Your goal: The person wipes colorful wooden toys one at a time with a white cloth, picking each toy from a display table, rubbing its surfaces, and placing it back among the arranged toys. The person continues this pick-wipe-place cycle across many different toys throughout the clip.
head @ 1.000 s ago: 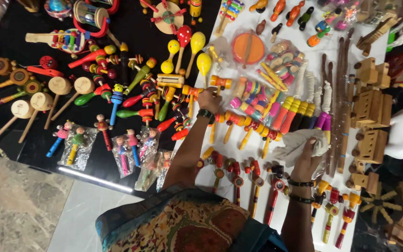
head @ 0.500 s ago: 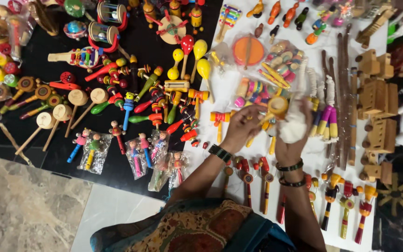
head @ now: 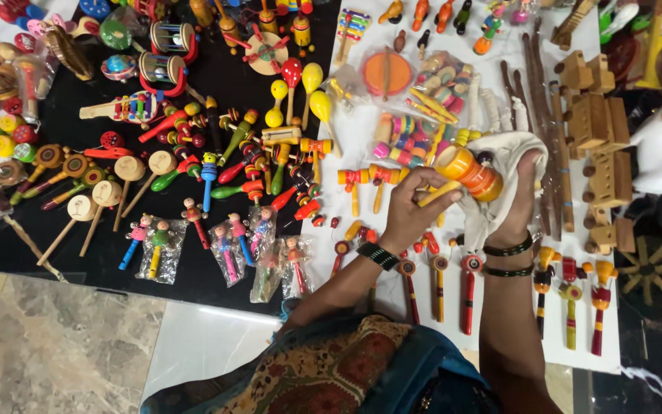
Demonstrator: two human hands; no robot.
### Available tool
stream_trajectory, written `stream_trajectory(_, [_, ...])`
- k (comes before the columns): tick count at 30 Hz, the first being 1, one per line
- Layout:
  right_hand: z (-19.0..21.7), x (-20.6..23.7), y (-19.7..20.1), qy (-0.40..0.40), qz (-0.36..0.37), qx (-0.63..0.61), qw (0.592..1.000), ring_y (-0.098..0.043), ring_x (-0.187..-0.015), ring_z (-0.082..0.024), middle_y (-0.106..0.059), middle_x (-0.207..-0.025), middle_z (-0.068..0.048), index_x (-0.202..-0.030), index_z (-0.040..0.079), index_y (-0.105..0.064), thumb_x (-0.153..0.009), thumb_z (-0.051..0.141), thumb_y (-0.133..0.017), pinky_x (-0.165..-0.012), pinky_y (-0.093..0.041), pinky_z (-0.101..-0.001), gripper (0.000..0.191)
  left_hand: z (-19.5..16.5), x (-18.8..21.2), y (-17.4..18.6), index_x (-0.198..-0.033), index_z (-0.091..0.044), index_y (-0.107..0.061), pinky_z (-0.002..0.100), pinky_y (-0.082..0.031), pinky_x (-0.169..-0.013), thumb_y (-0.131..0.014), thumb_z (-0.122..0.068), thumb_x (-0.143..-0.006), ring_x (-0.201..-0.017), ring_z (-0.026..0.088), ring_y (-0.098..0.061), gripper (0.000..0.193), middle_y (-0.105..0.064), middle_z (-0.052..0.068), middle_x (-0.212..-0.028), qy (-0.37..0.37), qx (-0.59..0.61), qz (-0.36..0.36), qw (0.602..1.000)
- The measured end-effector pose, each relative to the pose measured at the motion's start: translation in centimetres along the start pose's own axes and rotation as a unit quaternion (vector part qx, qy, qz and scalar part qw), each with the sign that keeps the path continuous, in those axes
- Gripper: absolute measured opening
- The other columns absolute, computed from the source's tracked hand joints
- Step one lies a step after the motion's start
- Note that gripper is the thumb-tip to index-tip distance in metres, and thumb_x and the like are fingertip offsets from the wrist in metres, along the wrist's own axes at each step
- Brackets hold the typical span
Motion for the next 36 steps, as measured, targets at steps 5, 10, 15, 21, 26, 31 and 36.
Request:
stream_trajectory(5, [1.3, 3.0, 0.1, 0.019, -0.041, -0.03, 0.999, -0.06, -0.124, -0.022, -0.06, -0.135, -0.008, -0.143, 0.006, -0.051, -0.112, 0.058, -0.04, -0.113, -0.049, -0.0375, 0.062, -1.9, 1.4, -0.1, -0.11, -0.006, -0.062, 0.02, -0.054, -0.072, -0.085, -0.009, -0.09, -0.088, 0.005, -0.068, 0.031, -0.073, 0.005, -0.103, -0.091, -0.02, 0.014, 0.996])
stream_trajectory(10, [4.3, 5.1, 0.9, 0.099, -0.078, -0.02, 0.992, -0.061, -0.131, -0.023, -0.058, -0.141, -0.007, -0.15, 0.008, -0.046, -0.105, 0.061, -0.045, -0.118, -0.049, -0.0404, 0.069, -6.8, 1.1, 1.4, -0.108, -0.001, -0.068, 0.03, -0.054, -0.082, -0.083, -0.002, -0.087, -0.094, 0.017, -0.066, 0.026, -0.07, 0.009, -0.106, -0.277, -0.046, 0.139, 0.95])
stream_trajectory(15, [7.4, 7.6, -1.9, 0.164, -0.048, 0.049, 0.984, -0.057, -0.129, -0.025, -0.055, -0.143, -0.008, -0.15, 0.009, -0.045, -0.11, 0.06, -0.054, -0.116, -0.047, -0.0398, 0.065, -8.0, 1.4, 0.3, -0.105, -0.002, -0.071, 0.033, -0.059, -0.084, -0.081, 0.001, -0.087, -0.096, 0.024, -0.071, 0.021, -0.074, 0.012, -0.103, -0.235, -0.076, 0.1, 0.964])
stream_trajectory(21, [10.7, 10.8, -8.2, 0.359, 0.053, 0.567, 0.739, -0.061, -0.122, -0.031, -0.062, -0.128, -0.017, -0.122, -0.001, -0.063, -0.096, 0.032, -0.069, -0.103, -0.05, -0.044, 0.043, -9.4, 4.0, -2.0, -0.103, -0.002, -0.07, 0.034, -0.061, -0.084, -0.08, -0.001, -0.084, -0.098, 0.025, -0.074, 0.021, -0.074, 0.013, -0.106, -0.28, -0.188, 0.098, 0.936])
stream_trajectory(26, [10.9, 10.6, -6.0, 0.215, 0.059, 0.486, 0.845, -0.068, -0.104, -0.024, -0.067, -0.115, -0.014, -0.116, -0.005, -0.063, -0.085, 0.013, -0.076, -0.091, -0.055, -0.035, 0.038, -12.1, 6.1, -2.9, -0.096, -0.007, -0.076, 0.034, -0.058, -0.074, -0.086, -0.009, -0.083, -0.08, 0.023, -0.073, 0.016, -0.075, 0.008, -0.09, -0.307, -0.321, 0.133, 0.886])
stream_trajectory(31, [10.3, 10.3, -1.6, 0.074, 0.118, 0.265, 0.954, -0.069, -0.102, -0.022, -0.071, -0.111, -0.013, -0.11, -0.006, -0.065, -0.103, 0.001, -0.063, -0.095, -0.055, -0.0309, 0.01, -13.0, 7.0, -3.5, -0.106, -0.01, -0.078, 0.034, -0.061, -0.08, -0.087, -0.013, -0.085, -0.087, 0.02, -0.074, 0.023, -0.074, 0.006, -0.095, -0.327, -0.309, 0.15, 0.881])
stream_trajectory(36, [9.2, 11.3, -2.2, 0.045, 0.013, -0.022, 0.999, -0.062, -0.115, -0.023, -0.065, -0.123, -0.016, -0.128, -0.005, -0.059, -0.105, 0.012, -0.057, -0.111, -0.049, -0.0344, 0.028, -12.3, 7.9, -3.9, -0.105, -0.009, -0.078, 0.029, -0.057, -0.076, -0.09, -0.012, -0.081, -0.09, 0.014, -0.067, 0.028, -0.066, 0.004, -0.096, -0.281, -0.235, 0.082, 0.927])
Point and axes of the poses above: each hand's wrist, its own x-axis away from the middle knuckle, its own y-axis out of the back of the hand, z = x × y, the point moved 1 cm from there along -x, towards the middle knuckle
